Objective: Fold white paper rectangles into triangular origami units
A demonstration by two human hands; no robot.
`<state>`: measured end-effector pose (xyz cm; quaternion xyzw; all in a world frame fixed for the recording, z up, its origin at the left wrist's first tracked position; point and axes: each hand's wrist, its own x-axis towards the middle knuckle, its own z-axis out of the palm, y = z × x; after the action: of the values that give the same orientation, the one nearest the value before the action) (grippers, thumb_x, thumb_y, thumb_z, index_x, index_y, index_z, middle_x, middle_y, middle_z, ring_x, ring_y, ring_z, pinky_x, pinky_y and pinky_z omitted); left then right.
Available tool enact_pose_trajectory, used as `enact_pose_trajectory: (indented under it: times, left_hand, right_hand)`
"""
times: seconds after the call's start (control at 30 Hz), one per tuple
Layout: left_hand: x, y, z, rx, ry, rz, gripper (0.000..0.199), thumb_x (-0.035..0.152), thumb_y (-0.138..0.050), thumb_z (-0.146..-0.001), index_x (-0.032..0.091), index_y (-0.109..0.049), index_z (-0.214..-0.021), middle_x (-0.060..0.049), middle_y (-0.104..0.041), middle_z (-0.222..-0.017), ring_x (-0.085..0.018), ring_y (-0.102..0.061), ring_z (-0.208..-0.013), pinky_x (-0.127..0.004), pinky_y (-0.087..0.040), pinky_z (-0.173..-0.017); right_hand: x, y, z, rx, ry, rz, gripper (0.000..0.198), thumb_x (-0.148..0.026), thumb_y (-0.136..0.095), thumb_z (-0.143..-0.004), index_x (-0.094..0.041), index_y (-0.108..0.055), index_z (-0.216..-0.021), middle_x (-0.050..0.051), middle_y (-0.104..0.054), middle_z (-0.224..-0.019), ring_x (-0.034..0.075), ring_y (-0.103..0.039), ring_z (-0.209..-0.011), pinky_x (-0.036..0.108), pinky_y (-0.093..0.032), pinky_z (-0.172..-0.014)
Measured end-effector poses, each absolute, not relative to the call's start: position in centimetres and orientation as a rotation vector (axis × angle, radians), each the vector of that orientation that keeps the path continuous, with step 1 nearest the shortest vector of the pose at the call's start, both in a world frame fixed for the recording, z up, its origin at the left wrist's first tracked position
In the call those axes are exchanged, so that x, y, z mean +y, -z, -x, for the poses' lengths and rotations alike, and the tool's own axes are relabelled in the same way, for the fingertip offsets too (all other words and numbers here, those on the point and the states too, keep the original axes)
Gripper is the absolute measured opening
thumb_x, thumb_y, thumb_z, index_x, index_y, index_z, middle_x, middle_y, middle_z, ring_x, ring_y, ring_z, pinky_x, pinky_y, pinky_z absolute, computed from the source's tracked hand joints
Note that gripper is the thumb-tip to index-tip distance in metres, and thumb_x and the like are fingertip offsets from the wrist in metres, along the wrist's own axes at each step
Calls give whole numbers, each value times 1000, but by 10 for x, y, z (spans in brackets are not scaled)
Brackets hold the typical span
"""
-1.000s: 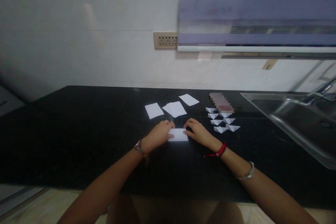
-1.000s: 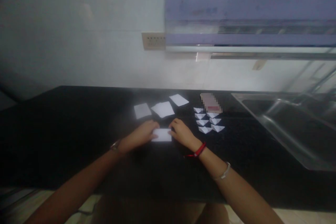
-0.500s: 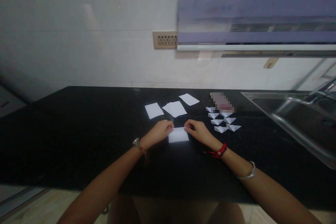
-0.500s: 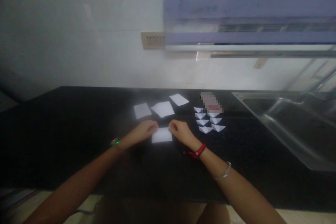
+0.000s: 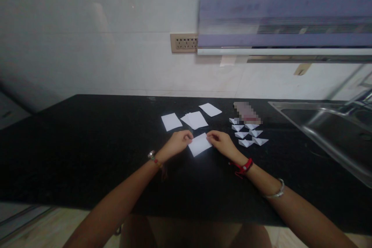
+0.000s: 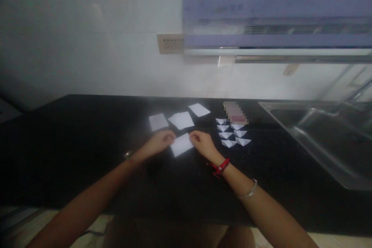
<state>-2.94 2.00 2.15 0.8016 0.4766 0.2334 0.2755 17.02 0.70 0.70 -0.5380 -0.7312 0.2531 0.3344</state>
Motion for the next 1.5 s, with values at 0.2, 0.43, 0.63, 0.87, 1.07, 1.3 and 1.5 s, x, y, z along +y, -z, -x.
enact_pose_trajectory:
  times: [0.2, 0.43, 0.63, 0.87, 1.07, 1.3, 1.5]
  left_hand:
    - [17, -10, 22, 1268, -806, -2261, 13, 13, -40, -73, 17, -51, -80, 3, -51, -62, -10, -46, -59, -21, -33, -55]
    - [13, -12, 20, 1259, -608, -2339, 10, 17, -48, -74, 17, -53, -82, 1, -54, -70, -13, -49, -68, -24, -37, -64]
    - [19, -8, 23, 1120, -534, -2591, 13, 20, -47, -78, 17, -60, -81, -5, -55, -91, -17, -47, -88, -30, -35, -81]
    - [26, -3, 29, 1110, -554, -2563, 23, 25, -53, -75, 19, -60, -96, -5, -54, -94, -17, -46, -89, -29, -36, -81]
    - [27, -2, 31, 1153, -490, -2556, 25, 29, -53, -75, 24, -60, -99, -5, -50, -99, -19, -42, -93, -33, -34, -83]
    - [31, -5, 34, 1210, -425, -2492, 23, 31, -56, -73, 27, -61, -95, -3, -50, -102, -20, -41, -96, -35, -32, -84]
    - [37, -4, 42, 1240, -394, -2486, 22, 33, -55, -73, 30, -61, -94, -1, -50, -105, -20, -40, -101, -36, -30, -87]
  right_hand:
    - [14, 4, -171, -1778, -803, 1416, 44, -18, -61, -62, -12, -53, -105, 3, -61, -78, 12, -55, -63, 24, -44, -62]
    - [11, -2, -171, -1743, -675, 1453, 26, -12, -57, -61, -15, -61, -87, 3, -64, -76, 14, -57, -66, 26, -44, -64]
    - [4, -9, -167, -1931, -494, 1366, 34, -9, -54, -62, -15, -60, -94, 4, -63, -87, 11, -52, -62, 24, -42, -60]
    - [0, -10, -163, -1962, -500, 1436, 40, -6, -51, -61, -13, -56, -100, 2, -62, -75, 10, -50, -57, 22, -39, -57]
    - [-1, -13, -162, -1989, -451, 1451, 30, -4, -49, -60, -15, -59, -86, 0, -60, -69, 11, -50, -57, 22, -38, -56]
    - [-1, -12, -165, -2154, -488, 1267, 27, -2, -46, -63, -16, -62, -81, 2, -62, -74, 11, -52, -61, 21, -39, -58]
    - [-3, -14, -166, -2426, -347, 997, 34, 0, -46, -66, -16, -61, -92, 5, -61, -94, 15, -52, -87, 28, -41, -78]
